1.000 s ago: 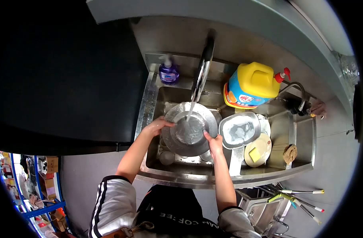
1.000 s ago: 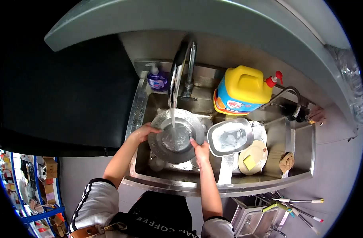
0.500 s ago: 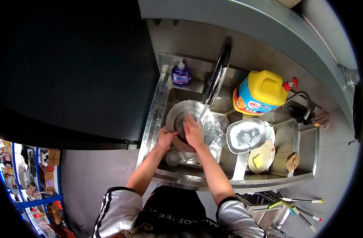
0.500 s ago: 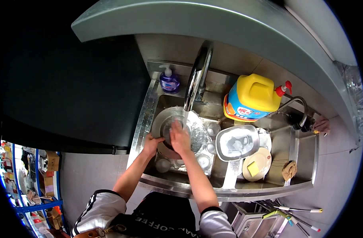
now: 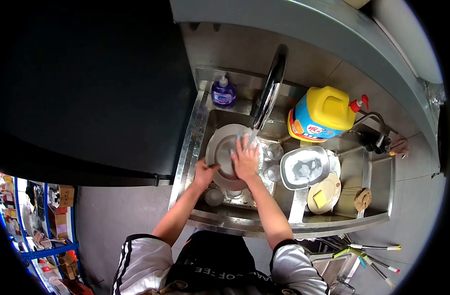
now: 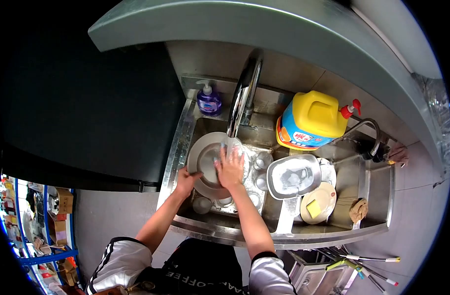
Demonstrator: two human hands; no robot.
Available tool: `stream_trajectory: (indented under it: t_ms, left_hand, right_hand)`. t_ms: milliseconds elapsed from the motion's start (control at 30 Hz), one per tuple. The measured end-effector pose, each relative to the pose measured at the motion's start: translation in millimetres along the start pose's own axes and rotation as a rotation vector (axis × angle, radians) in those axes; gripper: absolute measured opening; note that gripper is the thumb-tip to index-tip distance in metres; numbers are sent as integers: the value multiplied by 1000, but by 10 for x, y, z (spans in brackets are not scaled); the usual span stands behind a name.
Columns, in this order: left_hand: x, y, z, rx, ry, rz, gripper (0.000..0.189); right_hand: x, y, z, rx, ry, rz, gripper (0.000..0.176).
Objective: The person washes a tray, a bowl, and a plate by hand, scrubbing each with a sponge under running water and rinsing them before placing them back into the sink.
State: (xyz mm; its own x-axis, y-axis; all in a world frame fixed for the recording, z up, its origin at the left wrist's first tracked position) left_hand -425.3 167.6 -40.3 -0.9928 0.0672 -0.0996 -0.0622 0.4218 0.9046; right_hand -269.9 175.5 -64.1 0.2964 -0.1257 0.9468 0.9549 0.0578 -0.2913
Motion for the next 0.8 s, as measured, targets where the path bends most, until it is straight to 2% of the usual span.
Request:
stream_trajectory:
  t_ms: [33, 67, 100, 167, 233, 300, 333, 367, 433, 500, 567, 633, 667, 700, 733, 767, 800]
  left_hand:
    - [-1, 6, -13, 1, -25, 40, 23]
    - [-8, 6, -21, 0, -26, 45, 23]
    - [-24, 8, -27, -30, -45, 56, 23]
    - [-6, 14, -49, -59, -69, 73, 23]
    - [26, 11, -41, -41, -55, 10, 23]
    - [87, -4, -38, -40, -56, -9, 23]
    - [117, -12, -34, -38, -56, -27, 23]
    - [127, -8, -36, -36, -55, -24, 23]
    - [105, -11, -39, -40, -41, -55, 24]
    - [74, 23, -58, -46, -28, -25, 23]
    - [66, 27, -74, -52, -12, 14, 21]
    - [32, 0, -57, -145, 48, 92, 24]
    - [0, -19, -26, -267, 100, 199, 22]
    - [-38, -3, -8, -267, 99, 197, 22]
    - [-73, 11, 15, -275, 114, 151, 21]
    - [-88, 24, 15, -278, 130, 107, 20]
    - [-63, 121, 2, -160, 111, 35, 23]
  right_hand:
    - [-12, 40, 56, -98, 87, -133, 61]
    - [18, 55, 151, -255, 144, -109, 71]
    - [61, 76, 215, -257, 147, -107, 71]
    - [129, 143, 248, -525, -24, 221, 75]
    - [96, 215, 252, -512, 48, 272, 72]
    - [76, 297, 259, -558, -105, 460, 55]
    - [2, 348, 242, -479, -10, 540, 54]
    - [-75, 332, 224, -480, -12, 542, 54]
    - [-193, 295, 197, -305, 222, 293, 70]
    - [-14, 104, 213, -322, 207, 217, 73]
    - [-70, 74, 245, -271, 315, 76, 77]
    - [-185, 78, 314, -344, 268, 59, 75]
    - [-303, 36, 310, -507, 327, 48, 75]
    - [-396, -1, 290, -670, 386, 34, 74]
    - [-483, -39, 234, -587, 379, 76, 75]
    - [-468, -12, 125, -590, 372, 71, 75]
    - [-368, 25, 67, -482, 299, 84, 78]
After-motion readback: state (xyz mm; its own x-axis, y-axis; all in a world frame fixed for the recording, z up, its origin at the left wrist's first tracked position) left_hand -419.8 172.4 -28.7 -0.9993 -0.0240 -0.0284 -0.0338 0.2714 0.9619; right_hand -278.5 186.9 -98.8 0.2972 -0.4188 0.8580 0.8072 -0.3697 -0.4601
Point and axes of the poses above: each hand's wrist, its own z-axis towards the middle knuckle, its own x-axis out of the back of the hand, y = z × x, the point moved 1 cm from there along z, towards the middle knuckle, and after that the axes turned 5 degrees about x, right-handed, at the moved point
